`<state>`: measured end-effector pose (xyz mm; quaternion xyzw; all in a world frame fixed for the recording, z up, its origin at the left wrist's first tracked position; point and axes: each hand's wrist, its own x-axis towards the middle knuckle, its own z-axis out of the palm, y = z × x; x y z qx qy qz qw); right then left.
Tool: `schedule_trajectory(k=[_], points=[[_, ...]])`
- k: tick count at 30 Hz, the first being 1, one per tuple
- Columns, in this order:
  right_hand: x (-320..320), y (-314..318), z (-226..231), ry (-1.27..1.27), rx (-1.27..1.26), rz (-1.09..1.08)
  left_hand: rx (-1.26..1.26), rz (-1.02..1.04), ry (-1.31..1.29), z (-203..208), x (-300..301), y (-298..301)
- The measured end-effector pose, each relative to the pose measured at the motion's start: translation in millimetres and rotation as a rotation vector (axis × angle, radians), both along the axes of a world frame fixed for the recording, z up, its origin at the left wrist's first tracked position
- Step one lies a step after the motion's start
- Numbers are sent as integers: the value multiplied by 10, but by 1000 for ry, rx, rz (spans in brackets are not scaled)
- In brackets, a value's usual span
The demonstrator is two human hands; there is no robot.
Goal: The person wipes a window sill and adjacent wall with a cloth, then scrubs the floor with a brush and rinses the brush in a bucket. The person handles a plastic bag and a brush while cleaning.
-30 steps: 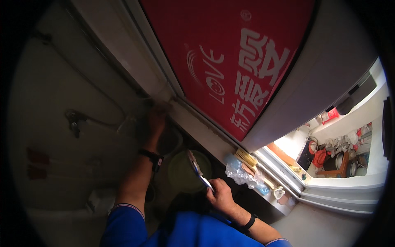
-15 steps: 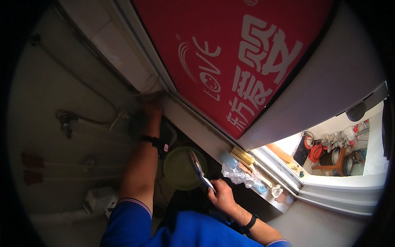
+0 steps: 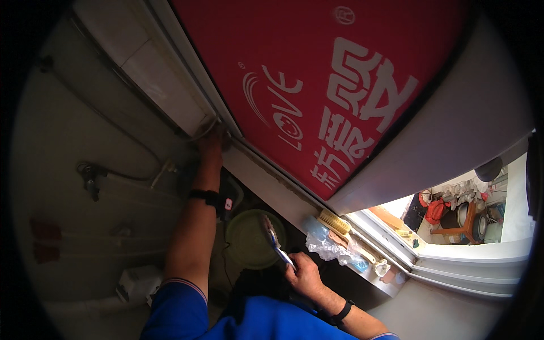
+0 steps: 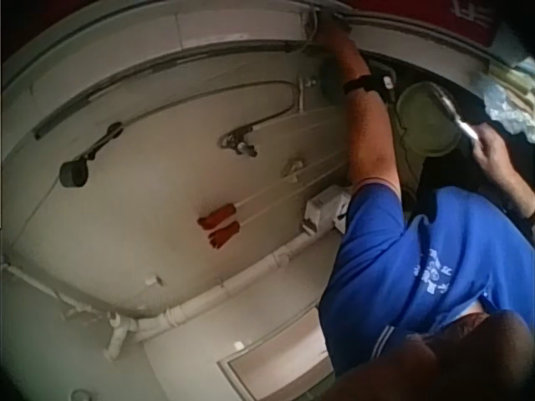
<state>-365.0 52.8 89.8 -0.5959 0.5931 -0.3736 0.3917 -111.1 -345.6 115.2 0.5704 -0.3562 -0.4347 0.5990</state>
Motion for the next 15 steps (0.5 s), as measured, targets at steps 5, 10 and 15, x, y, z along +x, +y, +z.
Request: schedule_trajectory(k=[5,10,15], points=[[23,-29,-29,21,15,16,-115,-103,-241,-280,160,-107],[94,-83,-53,30,19,60,-66,-618,281,-355,445,95],[123,-129,-50,17,-5,72,29,-149,268,328,223,569]])
